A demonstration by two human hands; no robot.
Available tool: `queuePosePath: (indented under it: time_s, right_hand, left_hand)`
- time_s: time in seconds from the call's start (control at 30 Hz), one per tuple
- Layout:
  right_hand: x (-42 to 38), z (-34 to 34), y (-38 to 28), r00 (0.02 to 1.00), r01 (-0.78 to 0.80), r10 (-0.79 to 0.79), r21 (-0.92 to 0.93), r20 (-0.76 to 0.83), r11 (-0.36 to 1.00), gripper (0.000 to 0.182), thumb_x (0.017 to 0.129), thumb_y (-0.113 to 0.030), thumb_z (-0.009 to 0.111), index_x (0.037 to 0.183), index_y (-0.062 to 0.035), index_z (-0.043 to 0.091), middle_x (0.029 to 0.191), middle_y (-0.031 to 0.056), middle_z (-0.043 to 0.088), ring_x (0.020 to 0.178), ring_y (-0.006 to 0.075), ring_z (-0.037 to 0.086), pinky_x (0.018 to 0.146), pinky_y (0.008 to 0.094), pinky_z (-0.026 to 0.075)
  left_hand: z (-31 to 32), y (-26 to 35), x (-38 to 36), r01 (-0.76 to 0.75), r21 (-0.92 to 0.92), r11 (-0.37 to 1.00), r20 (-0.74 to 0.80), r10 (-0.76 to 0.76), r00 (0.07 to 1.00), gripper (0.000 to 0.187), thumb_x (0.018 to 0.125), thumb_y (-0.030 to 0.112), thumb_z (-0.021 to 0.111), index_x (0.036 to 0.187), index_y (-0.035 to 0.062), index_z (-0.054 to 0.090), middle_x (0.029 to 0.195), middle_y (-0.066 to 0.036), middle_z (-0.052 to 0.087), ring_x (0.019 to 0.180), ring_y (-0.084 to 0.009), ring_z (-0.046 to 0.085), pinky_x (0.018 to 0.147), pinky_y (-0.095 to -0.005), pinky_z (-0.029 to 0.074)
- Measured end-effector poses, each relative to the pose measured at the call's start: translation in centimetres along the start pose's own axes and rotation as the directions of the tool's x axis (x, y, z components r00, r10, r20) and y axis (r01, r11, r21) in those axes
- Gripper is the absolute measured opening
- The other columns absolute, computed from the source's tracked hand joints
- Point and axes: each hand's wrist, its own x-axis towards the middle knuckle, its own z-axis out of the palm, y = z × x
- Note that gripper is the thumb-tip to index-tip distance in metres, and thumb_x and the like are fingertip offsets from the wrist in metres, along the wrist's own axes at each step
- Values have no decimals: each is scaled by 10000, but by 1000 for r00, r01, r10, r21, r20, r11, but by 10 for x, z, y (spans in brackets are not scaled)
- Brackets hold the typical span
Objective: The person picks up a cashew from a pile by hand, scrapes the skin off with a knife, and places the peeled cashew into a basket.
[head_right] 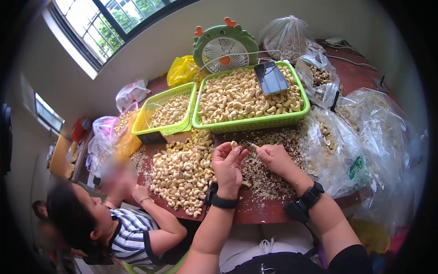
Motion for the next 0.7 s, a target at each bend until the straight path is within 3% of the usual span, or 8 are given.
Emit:
queuePosePath:
  time_s: [0.07,0.33,0.47,0.6,0.7]
  right_hand:
    - [0,0,-1,1000,10,-10,-17,-24,1000,427,849,-360,444,597,-20,496,473,24,462,441,93,444,436,255,371]
    - [0,1,2,999,11,-15,-93,-39,996,393,833,-327,461,630,4,516,470,65,460,437,125,422,449,289,377]
    - [0,0,3,999,11,-14,-75,-36,997,382,830,-321,465,630,0,523,475,66,472,440,117,435,450,290,380]
    - [-3,-1,-6,999,1,-5,-78,-54,997,384,828,-320,463,628,0,532,484,87,482,440,139,455,456,303,387]
    - [-2,-3,-4,999,12,-18,-117,-49,993,384,825,-319,461,627,3,533,494,103,490,446,170,467,468,316,391]
  left_hand:
    - [-1,0,-1,-135,237,962,19,135,991,184,733,-71,552,888,6,490,816,-64,536,682,-153,556,620,-270,508]
    - [9,3,-6,-183,296,938,21,185,983,130,786,34,548,908,16,510,777,-41,544,616,-100,529,551,-231,481]
    - [5,0,-5,-242,332,912,29,246,969,91,805,96,553,805,55,472,687,-18,513,567,-79,497,511,-222,462]
    - [8,2,-11,-351,423,835,75,354,932,126,802,85,556,766,61,438,666,-21,499,551,-78,481,499,-218,451]
    - [18,6,-15,-444,388,808,98,443,891,81,803,40,522,823,32,444,725,-51,512,591,-89,497,522,-226,465]
